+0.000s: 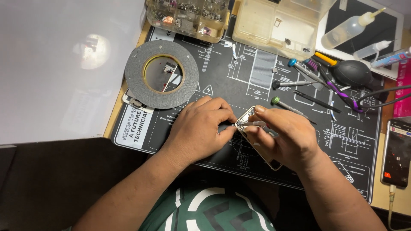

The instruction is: The person uses a precision screwdriver to remove screws from a disassembled smartphone placed on a work mat. They then place the screws into a compartmentalized parts organizer and continue to manipulate the phone's internal components.

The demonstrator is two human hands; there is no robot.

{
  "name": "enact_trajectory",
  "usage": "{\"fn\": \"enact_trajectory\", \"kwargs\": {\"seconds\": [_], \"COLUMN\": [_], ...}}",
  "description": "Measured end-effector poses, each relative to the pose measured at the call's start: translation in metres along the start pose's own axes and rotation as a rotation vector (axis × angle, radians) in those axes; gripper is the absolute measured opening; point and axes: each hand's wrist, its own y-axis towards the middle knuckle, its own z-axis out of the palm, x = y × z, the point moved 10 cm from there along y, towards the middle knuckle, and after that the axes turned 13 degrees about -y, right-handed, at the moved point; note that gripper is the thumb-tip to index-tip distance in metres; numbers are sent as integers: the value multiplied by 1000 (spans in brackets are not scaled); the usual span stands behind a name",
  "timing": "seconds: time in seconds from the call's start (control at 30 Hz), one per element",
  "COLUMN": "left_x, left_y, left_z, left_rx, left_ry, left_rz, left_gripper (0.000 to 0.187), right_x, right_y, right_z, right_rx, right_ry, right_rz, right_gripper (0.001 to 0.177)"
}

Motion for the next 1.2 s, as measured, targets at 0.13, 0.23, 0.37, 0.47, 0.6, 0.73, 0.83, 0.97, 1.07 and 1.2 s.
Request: {"fn": "enact_trajectory", "kwargs": {"seconds": [0.13,0.23,0.37,0.47,0.6,0.73,0.83,0.97,1.07,1.2], "left_x": [-3,-9,-12,-14,-19,-23,-24,-28,-28,-31], "left_y": [1,0,-1,0,-1,-4,-7,-4,-4,-5], "left_z": [-1,-3,5,3,7,5,8,7,7,7], "left_rx": [22,34,92,91,141,51,63,46,64,57], "left_ry": [18,2,32,28,79,129,174,173,177,188], "left_rz": [-17,10,39,27,42,130,147,174,153,170], "left_gripper": [10,23,17,16,27,17,28,20,22,29], "right_x": [0,-9,-1,0,-6,0,-3,-6,0,-11], "right_y": [0,-6,5,6,2,4,1,2,5,0], "right_z": [0,8,-6,-7,-7,-4,-2,-7,-8,-7], "right_rx": [99,115,49,59,-10,119,86,66,58,16], "right_ry": [128,26,83,100,-16,140,28,50,59,-108], "right_rz": [97,125,106,109,110,137,136,148,123,148], "right_gripper": [44,50,44,42,33,55,43,44,43,44]}}
